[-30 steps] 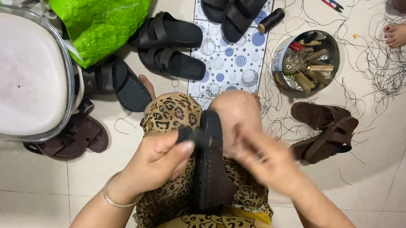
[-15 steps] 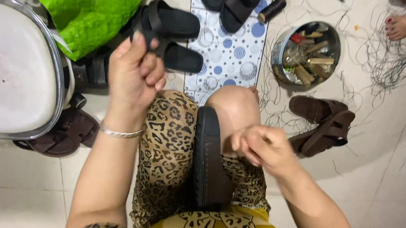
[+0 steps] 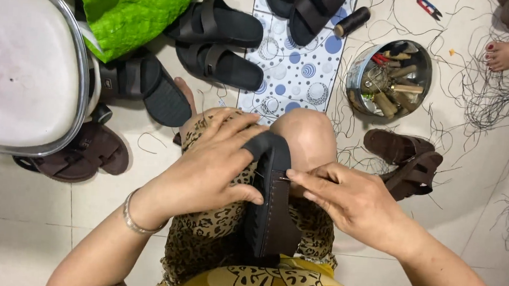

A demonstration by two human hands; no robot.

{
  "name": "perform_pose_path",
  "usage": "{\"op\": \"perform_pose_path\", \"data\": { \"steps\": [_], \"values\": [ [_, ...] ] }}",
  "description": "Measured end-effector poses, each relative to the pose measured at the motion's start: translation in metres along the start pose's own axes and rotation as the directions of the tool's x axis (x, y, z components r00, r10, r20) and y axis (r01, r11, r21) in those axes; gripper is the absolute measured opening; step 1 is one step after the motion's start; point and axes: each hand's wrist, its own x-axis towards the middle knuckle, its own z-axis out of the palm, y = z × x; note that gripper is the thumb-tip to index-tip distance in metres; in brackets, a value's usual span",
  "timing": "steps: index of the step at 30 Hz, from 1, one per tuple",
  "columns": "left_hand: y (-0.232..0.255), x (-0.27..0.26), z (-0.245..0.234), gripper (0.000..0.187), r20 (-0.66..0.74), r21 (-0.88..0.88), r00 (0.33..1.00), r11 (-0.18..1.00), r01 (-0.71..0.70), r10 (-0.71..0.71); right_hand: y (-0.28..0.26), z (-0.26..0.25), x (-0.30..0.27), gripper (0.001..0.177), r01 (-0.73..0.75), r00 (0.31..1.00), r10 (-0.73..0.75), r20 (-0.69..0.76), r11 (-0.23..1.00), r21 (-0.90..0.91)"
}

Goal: Hand-sewing a black rubber sole onto a shoe upper using a needle and thread

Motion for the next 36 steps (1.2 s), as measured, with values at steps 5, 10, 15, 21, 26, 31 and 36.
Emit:
{"op": "perform_pose_path", "data": {
  "steps": [5, 10, 15, 21, 26, 31, 36],
  "values": [
    [-0.007, -0.002, 0.008, 0.065, 0.004, 0.013, 1.0, 1.0, -0.018, 0.018, -0.002, -0.001, 0.009, 0.04, 0.025, 0.999, -0.024, 0.021, 0.998, -0.06],
    [-0.009, -0.002, 0.01, 0.065, -0.029, 0.012, 0.999, 0.999, -0.033, 0.033, -0.011, -0.011, 0.017, 0.041, -0.013, 0.996, 0.021, 0.083, 0.996, -0.089],
    [-0.005, 0.0, 0.015, 0.057, -0.064, 0.053, 0.998, 0.998, -0.025, 0.029, -0.023, -0.019, 0.022, 0.043, -0.013, 0.981, 0.071, 0.178, 0.951, -0.308],
    [-0.003, 0.001, 0.02, 0.056, -0.102, 0.114, 0.994, 0.993, -0.027, 0.039, -0.028, -0.012, 0.022, 0.042, 0.023, 0.979, 0.082, 0.189, 0.868, -0.496],
    [-0.011, 0.001, 0.026, 0.056, -0.15, 0.116, 0.986, 0.992, -0.057, 0.074, -0.014, 0.008, 0.035, 0.018, -0.041, 0.993, 0.069, 0.094, 0.962, -0.272],
    [-0.008, -0.001, 0.029, 0.054, -0.215, 0.152, 0.971, 0.986, -0.071, 0.103, -0.015, 0.006, 0.037, 0.026, -0.055, 0.996, 0.069, 0.048, 0.966, -0.251],
    [0.017, -0.017, 0.01, 0.021, -0.289, -0.24, 0.956, 0.965, -0.111, 0.038, 0.003, 0.006, 0.018, 0.04, -0.034, 0.999, 0.036, 0.013, 0.992, -0.125]
  ]
}}
